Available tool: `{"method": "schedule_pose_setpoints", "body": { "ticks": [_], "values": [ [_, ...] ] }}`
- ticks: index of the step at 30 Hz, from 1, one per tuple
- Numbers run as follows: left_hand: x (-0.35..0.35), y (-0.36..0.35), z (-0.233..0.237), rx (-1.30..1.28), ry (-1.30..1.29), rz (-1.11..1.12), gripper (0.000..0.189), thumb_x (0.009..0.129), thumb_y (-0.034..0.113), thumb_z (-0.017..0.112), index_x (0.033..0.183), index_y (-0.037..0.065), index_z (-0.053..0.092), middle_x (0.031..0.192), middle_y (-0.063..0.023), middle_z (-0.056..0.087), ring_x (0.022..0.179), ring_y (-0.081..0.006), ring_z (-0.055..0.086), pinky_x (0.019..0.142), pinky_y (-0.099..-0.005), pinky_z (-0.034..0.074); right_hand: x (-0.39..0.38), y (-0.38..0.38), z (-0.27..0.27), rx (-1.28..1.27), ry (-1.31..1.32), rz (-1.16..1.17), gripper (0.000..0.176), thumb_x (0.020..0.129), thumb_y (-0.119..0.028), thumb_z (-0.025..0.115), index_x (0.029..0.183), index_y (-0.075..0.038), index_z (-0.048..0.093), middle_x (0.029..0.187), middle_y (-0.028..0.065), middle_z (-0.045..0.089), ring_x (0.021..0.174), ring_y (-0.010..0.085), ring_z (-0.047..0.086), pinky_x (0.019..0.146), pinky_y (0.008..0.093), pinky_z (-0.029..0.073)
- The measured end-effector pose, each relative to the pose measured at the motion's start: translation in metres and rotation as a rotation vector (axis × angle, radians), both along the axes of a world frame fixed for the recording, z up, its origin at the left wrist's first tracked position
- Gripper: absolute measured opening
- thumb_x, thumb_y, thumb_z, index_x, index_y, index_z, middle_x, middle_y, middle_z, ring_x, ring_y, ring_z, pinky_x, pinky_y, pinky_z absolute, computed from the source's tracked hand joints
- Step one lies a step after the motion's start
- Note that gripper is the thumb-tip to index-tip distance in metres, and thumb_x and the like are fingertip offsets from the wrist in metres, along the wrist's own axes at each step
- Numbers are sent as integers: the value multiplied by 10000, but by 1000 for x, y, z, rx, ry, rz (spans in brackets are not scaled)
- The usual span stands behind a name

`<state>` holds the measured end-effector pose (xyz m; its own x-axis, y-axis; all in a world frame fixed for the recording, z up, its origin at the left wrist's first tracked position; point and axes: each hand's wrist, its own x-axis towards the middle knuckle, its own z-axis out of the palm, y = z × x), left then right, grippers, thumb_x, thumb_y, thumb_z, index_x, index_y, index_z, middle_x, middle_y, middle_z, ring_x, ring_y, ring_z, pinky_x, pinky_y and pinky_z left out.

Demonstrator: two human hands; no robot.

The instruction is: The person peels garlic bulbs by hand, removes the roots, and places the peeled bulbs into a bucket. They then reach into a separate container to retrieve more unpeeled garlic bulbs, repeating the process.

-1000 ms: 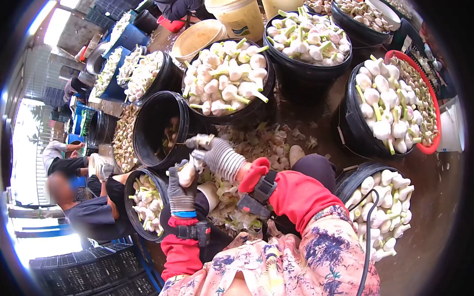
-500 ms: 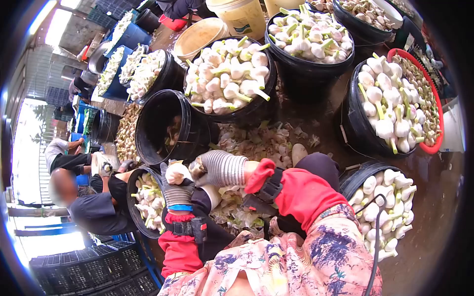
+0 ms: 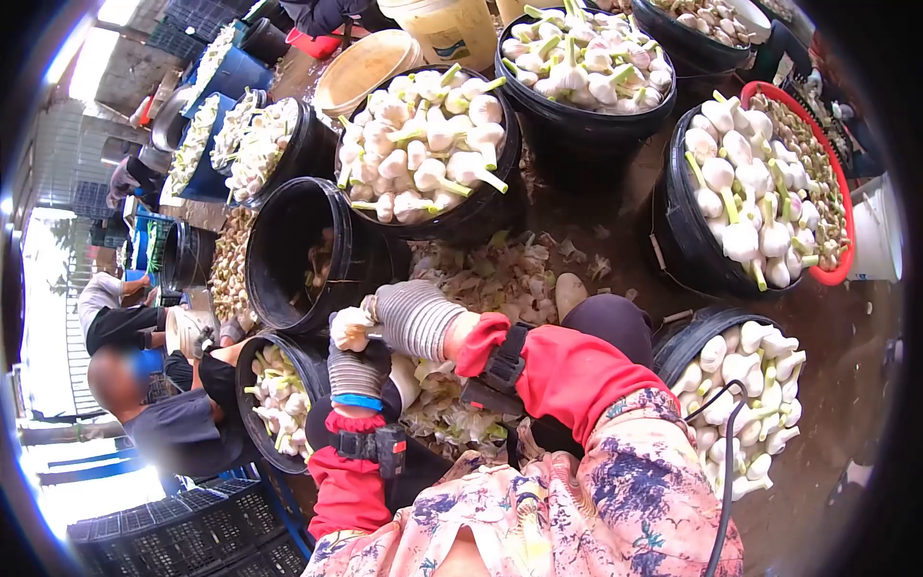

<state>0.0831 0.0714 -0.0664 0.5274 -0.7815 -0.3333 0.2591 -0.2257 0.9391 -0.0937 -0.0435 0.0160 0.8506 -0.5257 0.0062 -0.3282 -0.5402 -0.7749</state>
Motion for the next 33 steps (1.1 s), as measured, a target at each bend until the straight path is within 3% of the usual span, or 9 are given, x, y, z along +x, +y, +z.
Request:
{"method": "schedule_pose_setpoints", "body": {
  "ticks": [2, 4, 7, 9, 14, 19, 23, 26, 33],
  "values": [
    [-12, -3, 5, -73, 448, 187, 409, 709, 271, 631, 1044, 88, 485, 973, -52, 549, 884, -187, 541, 804, -293, 441, -7, 9, -1, 177, -111, 164, 276, 746, -286, 709, 886, -53, 659, 765, 110, 663, 761, 261, 650, 685, 341, 507],
    [-16, -6, 38, -67, 555, 178, 223, 854, 314, 611, 948, 114, 578, 822, -19, 602, 698, -173, 583, 630, -303, 490, -25, 15, 23, 636, -211, 420, 219, 752, -230, 714, 911, -83, 679, 821, 69, 685, 741, 129, 635, 656, 288, 491],
    [-6, -61, 45, -83, 554, 462, 343, 867, 427, 587, 985, 106, 614, 841, -29, 645, 684, -182, 606, 570, -271, 496, -38, 10, 20, 515, 188, 556, 230, 750, -238, 704, 958, -140, 691, 817, 58, 687, 744, 173, 647, 648, 310, 493],
    [-12, -95, 63, -170, 393, 328, 295, 874, 312, 605, 1062, 84, 600, 947, -51, 639, 831, -179, 613, 667, -290, 518, -36, 12, 12, 66, 380, 536, 244, 716, -203, 686, 950, -136, 697, 799, 95, 680, 746, 278, 654, 658, 377, 503],
    [-8, -181, 66, -66, -362, -182, 319, 852, 64, 605, 1156, -6, 539, 997, -64, 612, 889, -129, 574, 751, -241, 483, -22, 10, -2, 56, 368, 421, 235, 649, -148, 650, 866, -64, 684, 816, 164, 663, 787, 349, 645, 685, 428, 505],
    [58, -187, 101, -299, -545, 24, 220, 834, 34, 625, 1044, -27, 599, 938, -54, 632, 803, -97, 572, 713, -224, 471, -20, -5, -2, 62, 375, 478, 279, 760, -249, 629, 1007, -118, 633, 884, 118, 635, 822, 330, 623, 716, 431, 492],
    [186, -165, 49, -1, -702, 48, 144, 814, 164, 686, 809, 20, 676, 722, -60, 653, 643, -116, 574, 644, -251, 473, -18, -12, -25, 62, 311, 500, 293, 682, -139, 623, 974, -138, 635, 845, 112, 615, 811, 322, 607, 742, 414, 478],
    [243, -161, 7, 855, -1018, -610, 427, 848, 458, 574, 818, 47, 687, 771, -173, 648, 714, -239, 638, 713, -351, 490, -11, -20, -33, 81, 314, 544, 214, 783, -285, 613, 899, -110, 657, 831, 116, 621, 790, 322, 607, 732, 420, 472],
    [269, -187, -140, 844, -1167, -1029, 462, 764, 312, 668, 1136, 49, 588, 975, -160, 653, 871, -311, 630, 769, -365, 486, 27, -42, -51, 204, 378, 503, 328, 834, -379, 577, 934, -73, 638, 876, 123, 615, 817, 335, 604, 737, 425, 467]
  ]
}}
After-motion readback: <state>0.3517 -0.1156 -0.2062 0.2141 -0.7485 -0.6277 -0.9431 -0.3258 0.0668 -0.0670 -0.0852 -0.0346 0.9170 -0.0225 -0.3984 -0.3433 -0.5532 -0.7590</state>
